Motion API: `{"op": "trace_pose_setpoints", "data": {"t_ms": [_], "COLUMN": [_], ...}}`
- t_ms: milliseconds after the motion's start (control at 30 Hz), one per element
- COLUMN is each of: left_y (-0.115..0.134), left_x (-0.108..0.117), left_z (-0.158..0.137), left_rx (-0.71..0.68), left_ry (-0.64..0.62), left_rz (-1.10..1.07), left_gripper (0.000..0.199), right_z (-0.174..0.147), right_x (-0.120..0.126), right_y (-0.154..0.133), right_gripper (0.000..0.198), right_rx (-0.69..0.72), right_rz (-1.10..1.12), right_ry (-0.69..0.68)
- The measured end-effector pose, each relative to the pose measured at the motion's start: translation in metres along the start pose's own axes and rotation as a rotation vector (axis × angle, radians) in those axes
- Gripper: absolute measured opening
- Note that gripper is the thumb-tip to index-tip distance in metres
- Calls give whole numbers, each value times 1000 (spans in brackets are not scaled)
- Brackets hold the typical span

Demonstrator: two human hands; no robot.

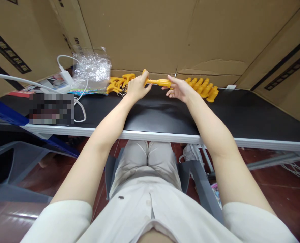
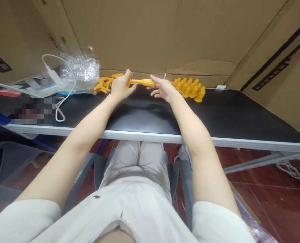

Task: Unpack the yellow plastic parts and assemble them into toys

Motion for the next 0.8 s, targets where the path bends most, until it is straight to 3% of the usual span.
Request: {"op": "trace_pose_setpoints", "data": {"t_ms": [467, 667, 800], "left_y": [0, 2, 2], "left_x": [-3, 1, 3], "left_z": [1, 0, -2], "left_rx": [9, 23, -25], "left_ry": [47, 8, -18], "left_rz": [20, 2, -35], "left_gripper": [43, 46, 58], "right_z": [-4, -6, -4], "right_x": [-4, -7, -8], "right_y": [-2, -3, 0], "right_gripper": [60, 63, 55], "right_rx": [15, 6, 34], "right_rz": [17, -15, 32], "right_ry": [107, 126, 128]}}
Point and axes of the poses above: each hand's wrist, its own z-axis towards the middle knuckle, its own x-axis out of the back of the hand, y = z × x, the point moved 2 cm from there along z, towards the middle knuckle, and after that the axes turned 13 degrees about z, right-handed, at the moved point
